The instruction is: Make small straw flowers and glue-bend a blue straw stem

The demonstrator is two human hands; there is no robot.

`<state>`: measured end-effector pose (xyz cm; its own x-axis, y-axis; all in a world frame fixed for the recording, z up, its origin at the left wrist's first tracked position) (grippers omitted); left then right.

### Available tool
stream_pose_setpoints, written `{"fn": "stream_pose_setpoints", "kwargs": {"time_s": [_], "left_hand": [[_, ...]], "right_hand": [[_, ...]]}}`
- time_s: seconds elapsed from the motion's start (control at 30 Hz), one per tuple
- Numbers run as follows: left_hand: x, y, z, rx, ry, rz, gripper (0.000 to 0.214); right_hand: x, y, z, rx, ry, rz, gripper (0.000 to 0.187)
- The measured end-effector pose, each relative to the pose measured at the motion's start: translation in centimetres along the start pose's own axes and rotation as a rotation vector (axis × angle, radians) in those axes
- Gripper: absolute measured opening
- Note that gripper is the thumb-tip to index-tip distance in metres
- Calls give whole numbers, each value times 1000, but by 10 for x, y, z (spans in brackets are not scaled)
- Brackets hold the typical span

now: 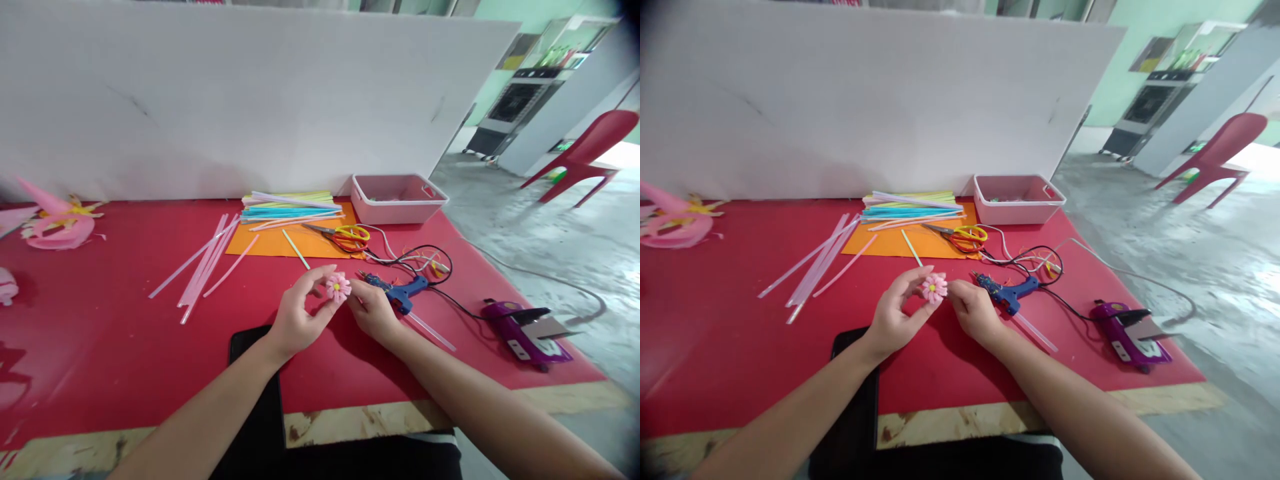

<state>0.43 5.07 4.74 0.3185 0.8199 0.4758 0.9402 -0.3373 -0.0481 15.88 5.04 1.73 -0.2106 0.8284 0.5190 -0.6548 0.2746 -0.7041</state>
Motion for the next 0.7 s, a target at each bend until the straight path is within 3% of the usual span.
{"fn": "stream_pose_setpoints", "kwargs": {"time_s": [0.07,0.17,0.23,0.33,0.4,0.5,0.7], "left_hand": [[10,-7,-12,160,17,84,52],[17,-28,-27,488,-95,123,44],[8,-41,-33,778,-224,140,54],[-27,-48,-34,1113,-450,159,67],[-53,-45,-30,1200,-576,204,73],[-75,-37,-28,1291,-593,201,72],[-77,-38,-29,1388,-573,40,63]], "right_hand": [[2,-4,-1,-12,22,-38,22],[4,-9,-2,-22,56,-80,24],[4,-11,-2,-23,68,-95,24],[6,-13,-2,-22,72,-101,26],[7,-13,-1,-18,70,-95,26],[7,-12,1,0,59,-82,26],[4,-8,3,33,16,-70,21]]}}
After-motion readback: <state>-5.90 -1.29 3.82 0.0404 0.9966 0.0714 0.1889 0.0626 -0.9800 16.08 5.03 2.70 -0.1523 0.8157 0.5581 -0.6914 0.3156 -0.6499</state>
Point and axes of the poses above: each hand's wrist, its own x-axis towards the middle knuckle, its own y-axis out of the palm, z = x × y, the point moved 6 cm from there along x, towards the middle knuckle, and after that the axes turned 14 degrees about -x, right-handed, at the moved point
